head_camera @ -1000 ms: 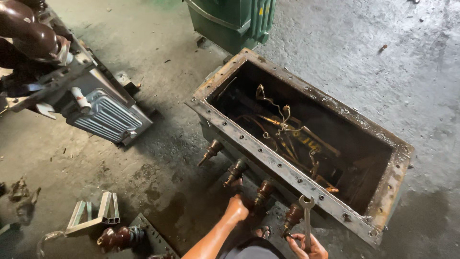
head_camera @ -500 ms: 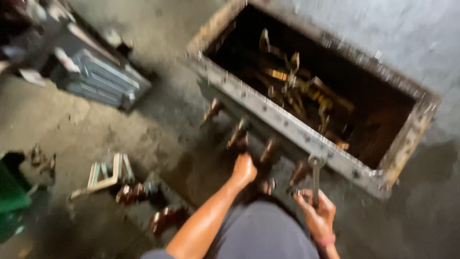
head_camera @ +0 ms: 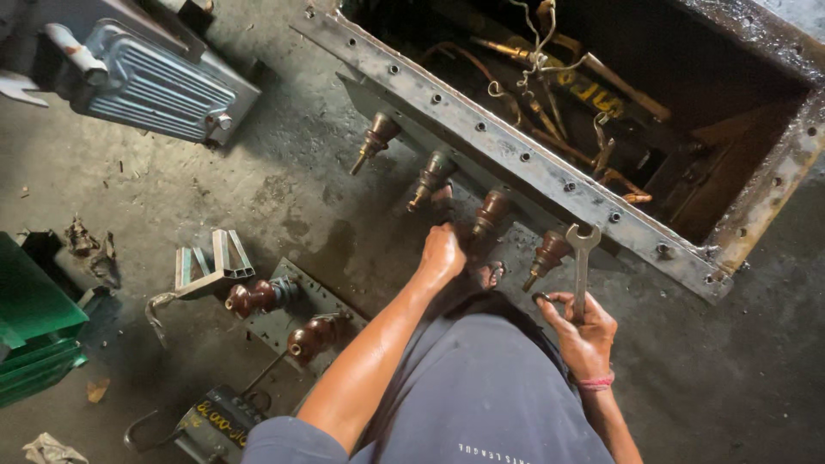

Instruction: The person uses a wrench to tighten bolts on a metal frame of an electrical enclosure. They reach inside the enclosure to adjust internal components and wires, then continue tightening the frame bolts.

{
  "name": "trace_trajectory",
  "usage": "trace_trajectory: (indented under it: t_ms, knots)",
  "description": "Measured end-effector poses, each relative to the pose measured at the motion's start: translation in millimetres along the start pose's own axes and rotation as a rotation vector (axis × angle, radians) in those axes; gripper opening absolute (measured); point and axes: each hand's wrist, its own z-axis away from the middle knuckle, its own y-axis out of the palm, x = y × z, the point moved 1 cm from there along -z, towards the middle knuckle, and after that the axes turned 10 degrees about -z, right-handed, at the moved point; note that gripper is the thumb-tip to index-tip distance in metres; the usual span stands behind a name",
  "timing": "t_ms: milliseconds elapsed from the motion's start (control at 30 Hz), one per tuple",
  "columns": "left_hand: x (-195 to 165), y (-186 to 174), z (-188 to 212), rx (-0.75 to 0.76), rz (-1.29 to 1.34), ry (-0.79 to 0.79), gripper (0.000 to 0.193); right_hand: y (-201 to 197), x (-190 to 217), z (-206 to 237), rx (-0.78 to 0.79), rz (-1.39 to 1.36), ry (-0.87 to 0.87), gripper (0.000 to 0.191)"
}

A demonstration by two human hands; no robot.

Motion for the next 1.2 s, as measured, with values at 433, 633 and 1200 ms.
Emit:
trace_trajectory:
  t_ms: [433, 633, 1200]
  knots:
    - [-7, -12, 3, 0.073, 0.070, -0.078, 0.035, 1, 2, -1, 0.016, -0.019, 0.015, 0.018]
    - [-2, 1, 5, 0.037, 0.049, -0.056, 0.032, 2, 5, -1, 0.034, -0.027, 0.007, 0.015]
    - [-1, 5, 6, -0.051, 0.082, 0.011, 0.024, 3, 4, -1, 0.009, -0.054, 0.068, 0.014]
